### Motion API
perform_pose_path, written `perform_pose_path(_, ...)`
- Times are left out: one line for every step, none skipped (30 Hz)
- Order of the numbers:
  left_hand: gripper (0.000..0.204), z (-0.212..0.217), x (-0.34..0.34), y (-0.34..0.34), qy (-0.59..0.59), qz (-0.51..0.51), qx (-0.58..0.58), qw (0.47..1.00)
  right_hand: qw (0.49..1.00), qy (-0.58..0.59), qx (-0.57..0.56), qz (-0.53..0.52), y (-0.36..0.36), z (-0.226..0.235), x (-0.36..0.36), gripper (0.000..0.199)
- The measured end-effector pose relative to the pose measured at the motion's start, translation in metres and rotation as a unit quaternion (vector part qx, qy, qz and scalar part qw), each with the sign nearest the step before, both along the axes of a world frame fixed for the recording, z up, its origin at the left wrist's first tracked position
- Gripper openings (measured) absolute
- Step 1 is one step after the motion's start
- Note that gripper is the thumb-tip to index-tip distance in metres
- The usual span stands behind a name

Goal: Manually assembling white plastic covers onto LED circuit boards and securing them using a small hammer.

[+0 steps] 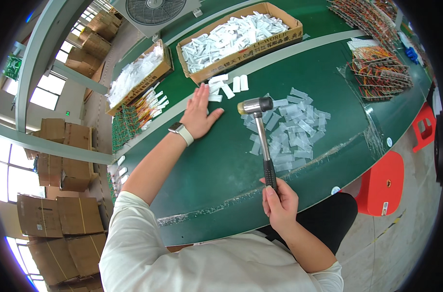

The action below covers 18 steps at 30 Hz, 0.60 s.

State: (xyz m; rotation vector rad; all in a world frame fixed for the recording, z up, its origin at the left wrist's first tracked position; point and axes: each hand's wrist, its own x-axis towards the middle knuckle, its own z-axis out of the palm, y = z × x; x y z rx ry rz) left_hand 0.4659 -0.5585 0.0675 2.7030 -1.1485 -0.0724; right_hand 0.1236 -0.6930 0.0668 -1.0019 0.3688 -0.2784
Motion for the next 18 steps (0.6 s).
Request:
perform_pose_path(0.090,0.001,-0.007,-0.003,0.006,-0.026,-0.023,0.999,1.000,-0.004,0.005,0.000,-0.002,0.001,-0.002,0.025)
perform_pose_path(0.088,0.001,-0.014,-0.006,-0.029,-0.041,-0.070,0.996,1.000,-0.001,0.020,0.002,-0.004,0.001,-0.003,0.025)
perform_pose_path(0.088,0.009,-0.010,-0.008,-0.033,-0.044,-0.066,0.996,0.999,0.001,0.034,0.002,-0.005,0.001,-0.004,0.025)
perform_pose_path(0.083,0.029,-0.011,-0.017,-0.058,-0.066,-0.058,0.994,0.999,0.001,0.034,-0.003,-0.007,0.002,-0.005,0.025)
perform_pose_path(0.079,0.046,-0.010,-0.027,-0.082,-0.091,-0.051,0.991,0.999,0.005,0.041,-0.003,-0.008,0.001,-0.007,0.025)
perform_pose_path(0.067,0.061,0.001,-0.035,-0.150,-0.115,-0.090,0.978,0.999,0.007,0.048,-0.001,-0.008,0.001,-0.007,0.026)
perform_pose_path(0.059,0.075,0.023,-0.040,-0.234,-0.125,-0.097,0.959,0.999,0.003,0.049,-0.001,-0.007,0.002,-0.007,0.026)
perform_pose_path(0.052,0.089,0.046,-0.048,-0.234,-0.120,-0.113,0.958,0.999,0.000,0.053,0.005,-0.006,0.002,-0.006,0.026)
perform_pose_path(0.051,0.089,0.071,-0.060,-0.213,-0.090,-0.154,0.961,0.998,-0.003,0.054,0.010,-0.005,0.003,-0.005,0.026)
perform_pose_path(0.058,0.092,0.094,-0.075,-0.111,-0.047,-0.119,0.986,0.998,-0.003,0.059,0.007,-0.006,0.005,-0.005,0.026)
perform_pose_path(0.058,0.085,0.121,-0.084,-0.111,-0.046,-0.123,0.985,0.999,-0.003,0.054,0.007,-0.005,0.004,-0.005,0.026)
perform_pose_path(0.068,0.070,0.152,-0.085,-0.079,-0.038,-0.012,0.996,0.998,-0.004,0.062,0.007,-0.003,0.002,-0.005,0.026)
perform_pose_path(0.078,0.060,0.174,-0.088,-0.043,-0.031,0.099,0.994,0.998,-0.003,0.069,0.005,-0.003,0.001,-0.005,0.026)
perform_pose_path(0.087,0.063,0.182,-0.095,0.035,-0.034,0.111,0.993,0.998,0.008,0.060,0.008,-0.004,0.001,-0.007,0.026)
perform_pose_path(0.097,0.066,0.191,-0.102,0.112,-0.037,0.125,0.985,0.999,0.014,0.053,0.002,-0.005,0.001,-0.009,0.026)
perform_pose_path(0.115,0.081,0.191,-0.117,0.143,-0.044,0.186,0.971,0.999,0.017,0.035,0.008,-0.005,-0.001,-0.010,0.027)
perform_pose_path(0.115,0.076,0.198,-0.120,0.148,-0.043,0.183,0.971,0.999,0.017,0.021,0.024,-0.003,0.000,-0.009,0.027)
perform_pose_path(0.119,0.069,0.204,-0.124,0.120,-0.050,0.197,0.972,0.999,-0.001,0.021,0.024,-0.004,0.001,-0.008,0.027)
